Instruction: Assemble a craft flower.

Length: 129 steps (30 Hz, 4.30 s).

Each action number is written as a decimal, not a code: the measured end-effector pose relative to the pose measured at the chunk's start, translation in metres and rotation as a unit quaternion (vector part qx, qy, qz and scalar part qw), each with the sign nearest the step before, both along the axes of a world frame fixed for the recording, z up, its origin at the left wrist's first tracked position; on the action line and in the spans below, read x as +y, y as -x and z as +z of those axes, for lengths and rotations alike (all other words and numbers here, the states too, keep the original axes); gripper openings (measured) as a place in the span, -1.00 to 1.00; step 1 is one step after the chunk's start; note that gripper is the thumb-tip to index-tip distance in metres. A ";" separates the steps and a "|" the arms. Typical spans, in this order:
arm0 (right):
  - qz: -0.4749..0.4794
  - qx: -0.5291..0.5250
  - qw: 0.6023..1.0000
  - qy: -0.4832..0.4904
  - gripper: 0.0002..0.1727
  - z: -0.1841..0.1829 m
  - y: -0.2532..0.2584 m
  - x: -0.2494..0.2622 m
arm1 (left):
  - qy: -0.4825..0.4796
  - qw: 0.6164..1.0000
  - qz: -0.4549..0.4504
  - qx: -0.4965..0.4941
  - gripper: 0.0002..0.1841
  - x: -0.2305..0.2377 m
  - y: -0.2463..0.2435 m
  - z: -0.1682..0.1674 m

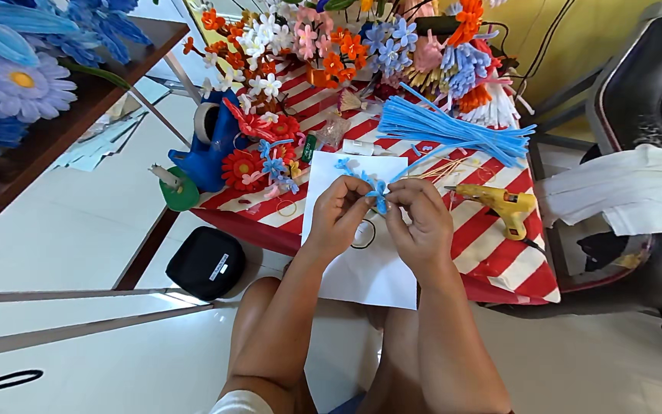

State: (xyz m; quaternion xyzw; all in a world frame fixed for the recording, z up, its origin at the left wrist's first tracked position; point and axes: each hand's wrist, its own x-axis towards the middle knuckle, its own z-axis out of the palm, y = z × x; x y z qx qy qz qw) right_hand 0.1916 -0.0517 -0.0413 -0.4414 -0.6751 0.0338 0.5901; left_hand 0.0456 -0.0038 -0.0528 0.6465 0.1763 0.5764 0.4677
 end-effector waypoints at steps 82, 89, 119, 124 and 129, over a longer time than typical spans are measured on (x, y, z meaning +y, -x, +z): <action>-0.080 0.077 0.994 -0.016 -0.97 0.011 0.020 -0.014 | -0.023 0.992 0.019 -0.126 -0.77 -0.018 -0.021 -0.006; -0.100 0.055 0.993 -0.018 -0.97 0.010 0.019 -0.013 | 0.014 0.992 0.051 -0.117 -0.82 -0.021 -0.022 0.005; 0.049 0.197 0.952 0.231 -0.68 0.014 -0.024 -0.030 | 0.047 0.993 -0.023 -0.108 -0.81 -0.016 -0.031 0.001; 0.045 0.228 0.950 0.206 -0.77 0.010 -0.017 -0.028 | -0.016 0.997 0.006 -0.073 -0.85 -0.017 -0.035 0.003; 0.066 0.260 0.948 0.169 -0.90 0.010 -0.019 -0.027 | -0.014 0.998 -0.005 -0.067 -0.87 -0.015 -0.032 0.001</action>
